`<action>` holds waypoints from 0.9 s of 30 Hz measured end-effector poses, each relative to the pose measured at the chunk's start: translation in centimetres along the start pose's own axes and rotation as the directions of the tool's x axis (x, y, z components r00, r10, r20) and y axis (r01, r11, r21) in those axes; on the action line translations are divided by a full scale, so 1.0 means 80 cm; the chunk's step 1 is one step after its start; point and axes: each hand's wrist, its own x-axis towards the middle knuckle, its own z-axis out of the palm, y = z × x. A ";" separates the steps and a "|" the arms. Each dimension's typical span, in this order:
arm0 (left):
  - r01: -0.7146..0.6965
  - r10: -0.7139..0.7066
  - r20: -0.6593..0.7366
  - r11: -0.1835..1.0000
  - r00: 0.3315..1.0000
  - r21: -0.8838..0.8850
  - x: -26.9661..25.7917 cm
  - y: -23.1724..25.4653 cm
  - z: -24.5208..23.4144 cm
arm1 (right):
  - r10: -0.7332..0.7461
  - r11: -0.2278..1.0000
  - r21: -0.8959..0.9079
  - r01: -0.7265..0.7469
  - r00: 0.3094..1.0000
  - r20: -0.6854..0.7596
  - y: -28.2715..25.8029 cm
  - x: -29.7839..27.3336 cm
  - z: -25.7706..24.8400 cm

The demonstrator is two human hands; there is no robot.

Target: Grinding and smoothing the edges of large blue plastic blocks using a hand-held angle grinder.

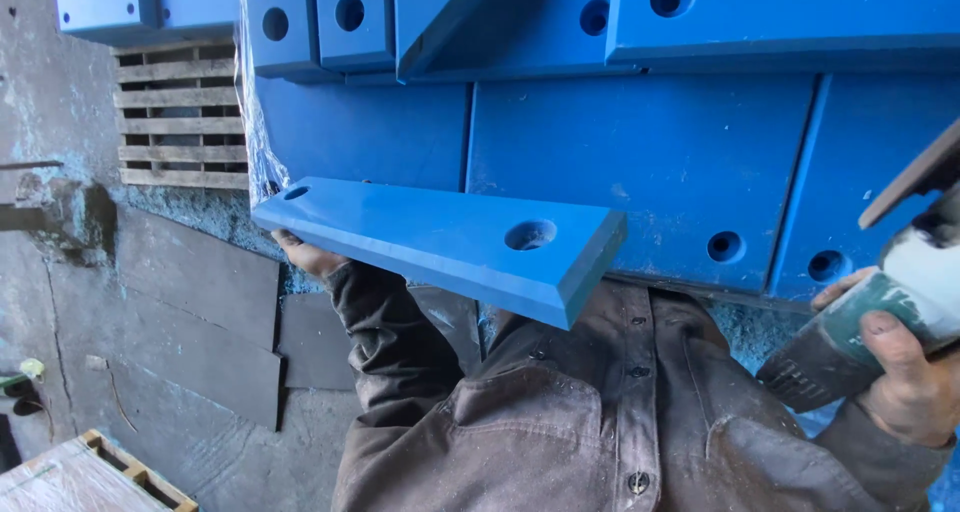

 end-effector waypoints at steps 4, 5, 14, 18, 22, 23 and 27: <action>0.070 -0.072 0.073 0.997 0.995 0.028 -0.010 0.007 0.044 | -0.147 0.985 -0.107 0.134 0.981 -0.125 -0.046 0.000 0.043; 0.103 -0.105 0.072 0.994 0.992 0.040 -0.010 0.005 0.047 | -0.214 0.971 -0.139 0.194 0.966 -0.143 -0.062 0.003 0.052; 0.146 -0.225 0.366 0.962 0.903 0.233 0.046 -0.059 -0.008 | -0.207 0.949 0.140 0.283 0.893 -0.399 -0.048 -0.055 0.037; 0.249 -0.285 0.398 0.958 0.872 0.141 0.018 -0.085 0.009 | -0.194 0.973 0.026 0.229 0.874 -0.445 -0.060 -0.075 0.034; -0.011 -0.304 0.458 0.824 0.835 0.567 0.061 -0.127 -0.052 | -0.123 0.985 0.048 0.168 0.864 -0.488 -0.029 -0.114 0.029; -0.099 -0.230 0.499 0.829 0.836 0.550 0.042 -0.131 -0.038 | -0.088 0.993 0.030 0.116 0.875 -0.476 -0.016 -0.127 0.030; -0.772 0.237 0.787 0.483 0.570 0.414 -0.111 -0.084 0.121 | -0.024 1.000 -0.015 0.019 0.862 -0.507 0.040 -0.184 0.077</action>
